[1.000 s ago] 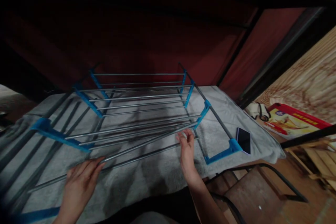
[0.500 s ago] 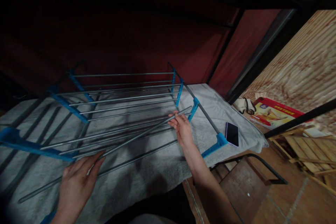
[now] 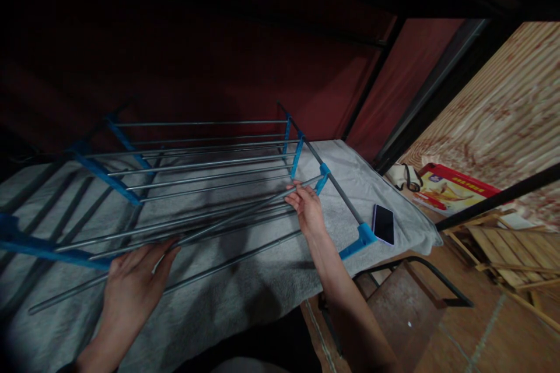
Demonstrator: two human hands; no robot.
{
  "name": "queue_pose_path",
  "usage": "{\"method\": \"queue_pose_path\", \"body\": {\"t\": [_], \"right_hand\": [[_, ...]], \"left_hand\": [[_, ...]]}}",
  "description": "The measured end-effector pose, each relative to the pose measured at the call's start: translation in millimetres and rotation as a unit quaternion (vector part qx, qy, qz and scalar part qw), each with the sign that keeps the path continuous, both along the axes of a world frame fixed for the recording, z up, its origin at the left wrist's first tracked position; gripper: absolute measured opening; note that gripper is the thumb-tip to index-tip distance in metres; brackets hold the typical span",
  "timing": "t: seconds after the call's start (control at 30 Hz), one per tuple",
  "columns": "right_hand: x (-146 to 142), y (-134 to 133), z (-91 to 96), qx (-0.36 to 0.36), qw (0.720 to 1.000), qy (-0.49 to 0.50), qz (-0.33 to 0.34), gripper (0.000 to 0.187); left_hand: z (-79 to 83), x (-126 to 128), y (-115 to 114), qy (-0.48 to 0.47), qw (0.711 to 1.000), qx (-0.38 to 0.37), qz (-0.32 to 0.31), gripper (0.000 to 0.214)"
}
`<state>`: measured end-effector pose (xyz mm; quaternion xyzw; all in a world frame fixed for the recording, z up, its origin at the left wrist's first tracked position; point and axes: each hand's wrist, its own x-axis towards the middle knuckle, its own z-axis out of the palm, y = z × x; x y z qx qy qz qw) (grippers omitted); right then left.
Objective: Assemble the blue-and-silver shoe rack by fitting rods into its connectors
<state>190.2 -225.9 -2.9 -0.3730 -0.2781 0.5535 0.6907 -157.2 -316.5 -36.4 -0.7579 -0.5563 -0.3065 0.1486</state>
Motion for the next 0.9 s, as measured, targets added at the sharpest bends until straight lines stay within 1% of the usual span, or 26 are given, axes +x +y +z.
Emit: {"method": "queue_pose_path", "body": {"t": [0.1,0.3,0.43,0.5,0.53,0.6,0.67,0.73,0.8,0.83,0.9], "right_hand": [[0.6,0.8,1.6,-0.002,1.000,0.002,-0.002,0.020],[-0.1,1.6,8.5,-0.012,1.000,0.006,0.004,0.022],[-0.1,1.6,10.8,-0.019,1.000,0.006,0.006,0.022],[-1.6,-1.7,11.6,-0.040,0.999,-0.004,0.026,0.020],[-3.3,-4.7,12.1,-0.052,0.997,-0.020,0.047,0.019],[-8.8,-13.2,13.0,-0.064,0.991,-0.068,0.092,0.021],[-16.0,-23.1,13.2,-0.054,0.984,-0.130,0.111,0.027],[-23.2,-31.3,12.8,-0.034,0.970,-0.204,0.128,0.031],[-29.8,-35.5,12.8,0.001,0.945,-0.290,0.152,0.031],[-33.0,-36.2,13.7,0.031,0.927,-0.339,0.155,0.029],[-39.9,-35.1,18.3,0.115,0.880,-0.445,0.118,0.025]], "left_hand": [[6.8,1.5,3.0,0.013,1.000,-0.002,0.014,0.034],[29.9,3.8,9.2,0.068,0.996,-0.028,0.058,0.039],[38.4,1.9,16.8,0.068,0.995,-0.044,0.053,0.042],[40.3,1.2,20.0,0.073,0.995,-0.045,0.051,0.043],[41.1,1.3,20.9,0.080,0.994,-0.043,0.054,0.042],[43.4,2.7,20.8,0.098,0.992,-0.042,0.065,0.040],[47.0,5.3,18.8,0.107,0.990,-0.045,0.078,0.037],[51.1,8.1,17.1,0.108,0.989,-0.054,0.089,0.035],[54.6,10.0,16.7,0.105,0.988,-0.065,0.097,0.034],[56.0,10.5,16.9,0.104,0.987,-0.070,0.098,0.033],[58.8,11.0,17.0,0.099,0.987,-0.076,0.098,0.033]]}}
